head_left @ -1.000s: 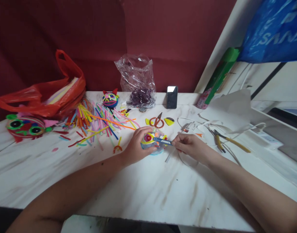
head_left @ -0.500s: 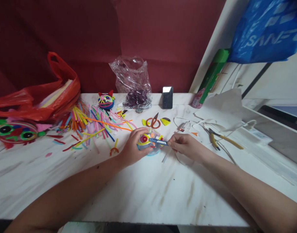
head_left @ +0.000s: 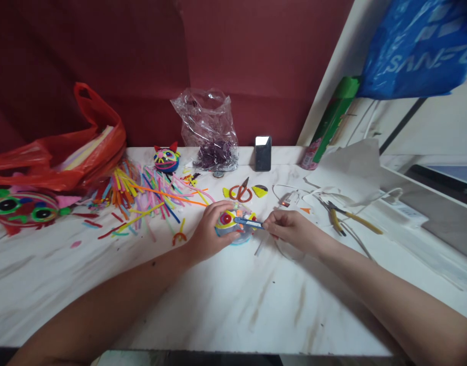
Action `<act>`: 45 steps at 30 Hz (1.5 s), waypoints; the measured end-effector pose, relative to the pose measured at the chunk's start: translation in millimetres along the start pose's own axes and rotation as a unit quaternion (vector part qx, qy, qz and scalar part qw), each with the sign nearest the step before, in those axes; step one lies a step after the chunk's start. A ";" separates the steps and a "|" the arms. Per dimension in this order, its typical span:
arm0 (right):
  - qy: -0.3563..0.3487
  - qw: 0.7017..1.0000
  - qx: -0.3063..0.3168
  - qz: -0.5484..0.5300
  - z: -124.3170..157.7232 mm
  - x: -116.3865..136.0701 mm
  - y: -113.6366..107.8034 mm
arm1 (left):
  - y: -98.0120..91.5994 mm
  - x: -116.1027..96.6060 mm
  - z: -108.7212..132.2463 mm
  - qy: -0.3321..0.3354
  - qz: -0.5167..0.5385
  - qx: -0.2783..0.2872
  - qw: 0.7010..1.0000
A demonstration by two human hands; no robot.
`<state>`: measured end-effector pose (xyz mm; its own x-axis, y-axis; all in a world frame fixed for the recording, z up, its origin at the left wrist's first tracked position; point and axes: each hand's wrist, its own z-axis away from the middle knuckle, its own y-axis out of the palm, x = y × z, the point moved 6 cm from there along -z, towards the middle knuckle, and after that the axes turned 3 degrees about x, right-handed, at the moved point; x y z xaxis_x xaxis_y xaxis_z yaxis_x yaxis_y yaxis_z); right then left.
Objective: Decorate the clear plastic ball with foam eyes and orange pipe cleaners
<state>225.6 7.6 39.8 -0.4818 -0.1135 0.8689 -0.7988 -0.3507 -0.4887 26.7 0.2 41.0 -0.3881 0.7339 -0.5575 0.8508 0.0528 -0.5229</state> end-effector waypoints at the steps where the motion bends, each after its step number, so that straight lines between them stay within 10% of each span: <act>1: 0.001 1.000 0.001 -0.005 -0.2 0.1 0.2 | 0.1 0.3 0.2 0.001 -0.001 0.001 1.000; 45: 0.009 1.000 0.008 -0.011 -1.3 -0.6 0.5 | -0.4 -1.1 0.5 0.008 -0.017 0.002 1.000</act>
<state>225.0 8.6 39.0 -0.4706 -0.0878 0.8780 -0.8038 -0.3676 -0.4676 26.6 -0.9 41.4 -0.4116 0.7425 -0.5285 0.8355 0.0758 -0.5442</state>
